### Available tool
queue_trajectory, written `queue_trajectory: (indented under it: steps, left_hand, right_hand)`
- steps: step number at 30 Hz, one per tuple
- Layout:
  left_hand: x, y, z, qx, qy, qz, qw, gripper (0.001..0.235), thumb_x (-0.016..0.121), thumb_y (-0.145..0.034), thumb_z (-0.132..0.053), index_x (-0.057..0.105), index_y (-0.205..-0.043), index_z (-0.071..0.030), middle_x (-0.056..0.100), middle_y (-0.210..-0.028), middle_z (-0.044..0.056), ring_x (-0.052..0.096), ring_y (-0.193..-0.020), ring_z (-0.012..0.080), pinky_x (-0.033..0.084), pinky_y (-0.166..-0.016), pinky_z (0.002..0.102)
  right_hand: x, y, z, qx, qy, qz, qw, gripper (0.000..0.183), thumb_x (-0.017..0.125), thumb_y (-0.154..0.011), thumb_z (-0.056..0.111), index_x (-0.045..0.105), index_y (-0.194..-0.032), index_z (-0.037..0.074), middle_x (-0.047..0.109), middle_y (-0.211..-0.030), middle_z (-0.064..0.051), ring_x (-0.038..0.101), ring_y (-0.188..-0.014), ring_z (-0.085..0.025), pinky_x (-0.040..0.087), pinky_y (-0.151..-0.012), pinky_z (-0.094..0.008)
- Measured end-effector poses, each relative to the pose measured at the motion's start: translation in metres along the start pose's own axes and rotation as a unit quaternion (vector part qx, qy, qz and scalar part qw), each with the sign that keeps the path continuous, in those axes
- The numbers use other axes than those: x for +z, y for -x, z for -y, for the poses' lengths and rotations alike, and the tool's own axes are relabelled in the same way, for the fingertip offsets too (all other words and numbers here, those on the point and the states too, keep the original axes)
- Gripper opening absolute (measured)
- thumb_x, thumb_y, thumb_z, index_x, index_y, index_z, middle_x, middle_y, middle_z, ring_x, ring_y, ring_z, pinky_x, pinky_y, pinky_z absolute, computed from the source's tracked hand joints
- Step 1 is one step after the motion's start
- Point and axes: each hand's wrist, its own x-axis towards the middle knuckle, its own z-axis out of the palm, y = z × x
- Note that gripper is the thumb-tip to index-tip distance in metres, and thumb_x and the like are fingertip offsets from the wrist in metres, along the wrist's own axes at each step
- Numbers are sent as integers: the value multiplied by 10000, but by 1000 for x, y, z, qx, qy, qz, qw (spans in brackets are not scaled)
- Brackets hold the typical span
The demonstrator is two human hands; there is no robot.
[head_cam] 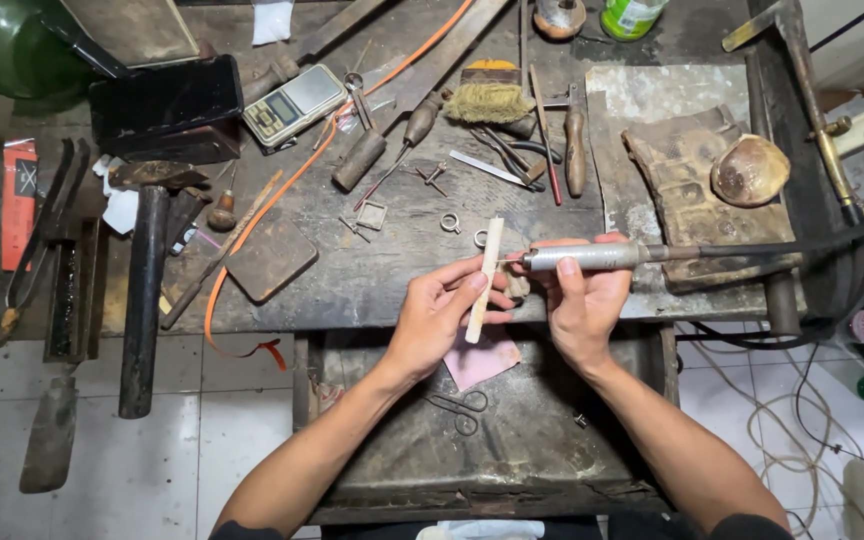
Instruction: The person is using a handheld rotary tool to polish or grind small metal rings on a jewelry workbench.
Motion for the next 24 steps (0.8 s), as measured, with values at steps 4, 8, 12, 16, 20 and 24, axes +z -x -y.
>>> queue_trajectory:
  steps: [4, 8, 12, 16, 20, 24]
  left_hand:
    - [-1, -1, 1, -2, -2, 2, 1000, 438, 627, -1001, -109, 557, -1349, 147, 690, -1088, 338, 738, -911, 351, 659, -801, 508]
    - [0, 1, -1, -6, -1, 1, 1000, 434, 622, -1003, -102, 557, -1348, 152, 689, -1089, 338, 737, -910, 348, 659, -800, 501]
    - [-1, -1, 1, -6, -1, 2, 1000, 420, 613, -1008, -102, 564, -1345, 144, 691, -1086, 332, 737, -910, 341, 658, -802, 497]
    - [-4, -2, 6, -7, 4, 3, 1000, 420, 615, -1009, -106, 565, -1345, 142, 687, -1093, 334, 734, -917, 344, 656, -808, 499]
    - [-11, -3, 4, -1, -4, -14, 1000, 403, 564, -1032, -123, 570, -1363, 106, 700, -1029, 269, 679, -785, 218, 646, -698, 368]
    - [-30, -5, -19, 85, -143, -49, 985, 368, 590, -1036, -174, 633, -1334, 37, 664, -804, 145, 489, -597, 95, 501, -499, 215]
  right_hand:
    - [0, 0, 0, 2, -11, 0, 1000, 416, 570, -1037, 126, 237, -1285, 103, 638, -1015, -257, 742, -842, -297, 693, -793, -444]
    - [-4, 0, -3, 9, -10, 1, 1000, 410, 567, -1038, 126, 238, -1282, 103, 640, -1026, -253, 747, -844, -293, 696, -789, -422]
    - [3, 1, 0, 11, -17, 0, 1000, 425, 568, -1038, 123, 231, -1295, 100, 639, -1034, -264, 749, -846, -309, 698, -788, -429]
    - [1, 0, -3, 14, -28, -8, 999, 424, 559, -1042, 133, 226, -1304, 108, 632, -1026, -272, 750, -843, -335, 701, -779, -433]
    - [-1, -2, 0, 13, -32, -19, 999, 425, 549, -1044, 140, 217, -1305, 103, 625, -1019, -277, 749, -826, -354, 705, -765, -450]
    - [0, -2, 3, 20, -30, -32, 999, 401, 524, -1052, 138, 216, -1307, 99, 625, -1027, -271, 752, -818, -358, 708, -761, -432]
